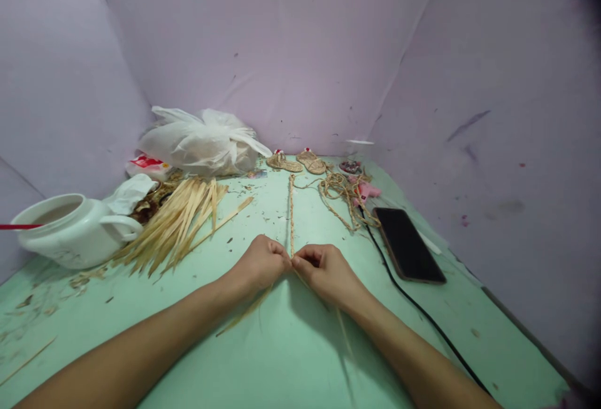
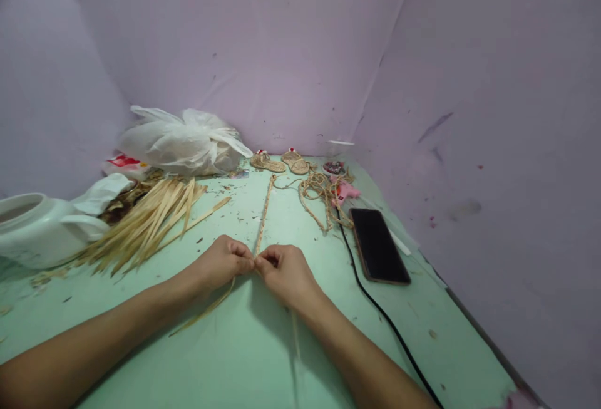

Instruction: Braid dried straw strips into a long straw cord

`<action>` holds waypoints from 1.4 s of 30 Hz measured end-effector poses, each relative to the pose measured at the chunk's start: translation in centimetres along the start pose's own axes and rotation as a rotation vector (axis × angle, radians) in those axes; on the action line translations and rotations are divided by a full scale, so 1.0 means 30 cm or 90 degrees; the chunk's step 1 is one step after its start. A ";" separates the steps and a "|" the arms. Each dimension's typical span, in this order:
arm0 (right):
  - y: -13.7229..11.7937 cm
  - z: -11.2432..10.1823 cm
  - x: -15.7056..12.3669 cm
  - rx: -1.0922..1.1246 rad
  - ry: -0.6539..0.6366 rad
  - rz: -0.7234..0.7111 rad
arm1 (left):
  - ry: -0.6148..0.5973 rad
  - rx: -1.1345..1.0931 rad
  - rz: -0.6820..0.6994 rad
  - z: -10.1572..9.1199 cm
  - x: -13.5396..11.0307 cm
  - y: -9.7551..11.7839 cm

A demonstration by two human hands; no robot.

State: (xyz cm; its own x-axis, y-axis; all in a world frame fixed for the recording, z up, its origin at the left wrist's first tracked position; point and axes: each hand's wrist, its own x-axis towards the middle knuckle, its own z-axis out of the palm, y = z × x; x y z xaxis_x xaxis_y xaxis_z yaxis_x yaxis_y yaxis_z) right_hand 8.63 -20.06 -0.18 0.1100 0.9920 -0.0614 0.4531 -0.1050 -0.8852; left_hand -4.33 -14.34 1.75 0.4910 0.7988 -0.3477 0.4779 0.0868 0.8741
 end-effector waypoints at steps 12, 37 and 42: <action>-0.079 0.004 -0.104 -0.440 -0.027 -0.165 | -0.009 -0.101 -0.085 0.024 -0.035 0.028; -0.031 -0.007 -0.005 0.181 -0.077 0.153 | -0.106 -0.021 -0.022 0.001 -0.006 0.005; 0.009 0.014 0.008 0.157 -0.022 0.113 | -0.092 0.171 -0.015 -0.037 -0.018 0.028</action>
State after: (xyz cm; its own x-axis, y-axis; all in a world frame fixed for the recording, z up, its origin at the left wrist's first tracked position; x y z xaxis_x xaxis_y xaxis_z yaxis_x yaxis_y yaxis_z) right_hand 8.39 -19.82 -0.63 0.1367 0.9620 -0.2364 0.2002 -0.2606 -0.9445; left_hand -5.00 -14.02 3.05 0.5663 0.7041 -0.4285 0.6568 -0.0714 0.7507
